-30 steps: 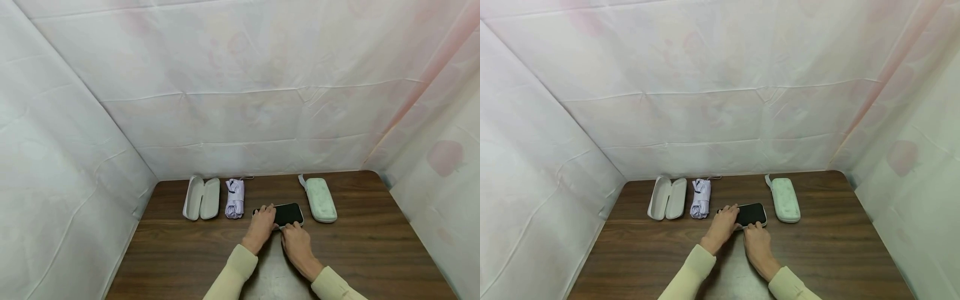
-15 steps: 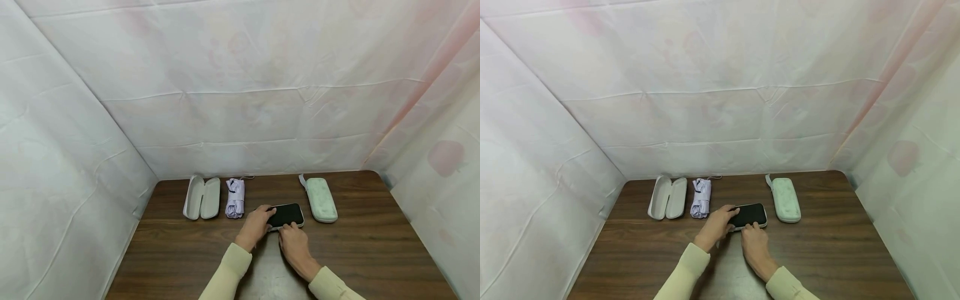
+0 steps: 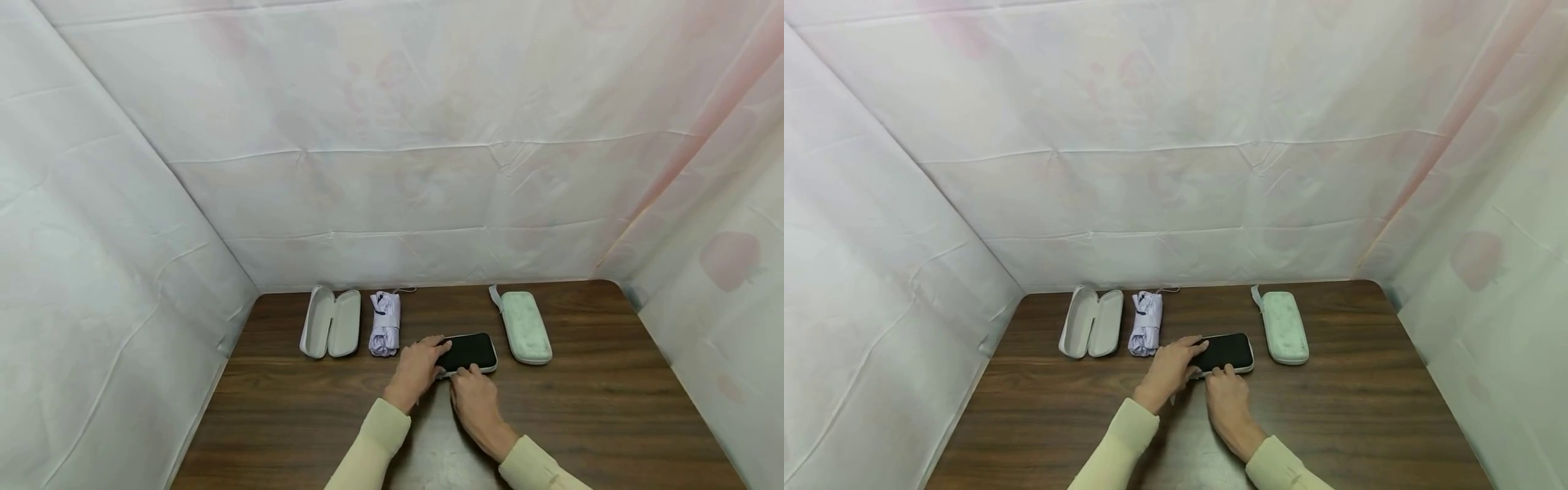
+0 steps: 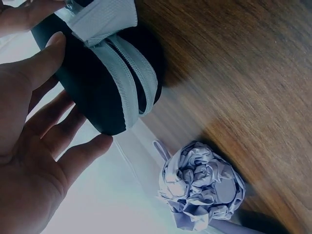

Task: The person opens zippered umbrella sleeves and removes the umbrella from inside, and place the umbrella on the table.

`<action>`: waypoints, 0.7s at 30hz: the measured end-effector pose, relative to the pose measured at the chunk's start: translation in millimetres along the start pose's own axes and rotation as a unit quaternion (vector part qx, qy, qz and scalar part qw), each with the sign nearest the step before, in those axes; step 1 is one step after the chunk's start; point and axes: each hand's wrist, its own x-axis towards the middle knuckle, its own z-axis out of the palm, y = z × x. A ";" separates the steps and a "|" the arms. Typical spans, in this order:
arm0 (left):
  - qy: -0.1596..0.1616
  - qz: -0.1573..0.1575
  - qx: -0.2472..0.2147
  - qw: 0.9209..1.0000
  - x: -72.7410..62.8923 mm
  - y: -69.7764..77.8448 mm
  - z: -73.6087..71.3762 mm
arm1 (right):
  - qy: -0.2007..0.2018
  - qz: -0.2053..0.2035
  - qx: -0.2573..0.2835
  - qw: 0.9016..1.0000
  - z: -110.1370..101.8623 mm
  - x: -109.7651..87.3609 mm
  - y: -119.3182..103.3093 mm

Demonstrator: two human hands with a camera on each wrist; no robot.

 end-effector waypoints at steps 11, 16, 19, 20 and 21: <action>0.009 0.002 -0.021 1.000 -2.3 -0.9 -1.4 | -0.007 0.003 0.000 1.000 4.7 2.4 -14.0; 0.010 0.001 -0.022 1.000 -2.2 -0.7 -2.0 | 0.000 0.004 0.001 1.000 7.0 3.1 -15.1; 0.013 0.001 -0.021 1.000 -2.2 -0.3 -1.9 | 0.003 -0.002 0.003 1.000 7.3 3.0 -14.6; 0.012 0.001 -0.022 1.000 -2.1 0.0 -1.7 | 0.004 -0.003 0.004 1.000 6.9 2.8 -14.2; 0.012 0.001 -0.023 1.000 -2.1 0.3 -1.5 | 0.004 -0.004 0.003 1.000 6.3 2.6 -13.6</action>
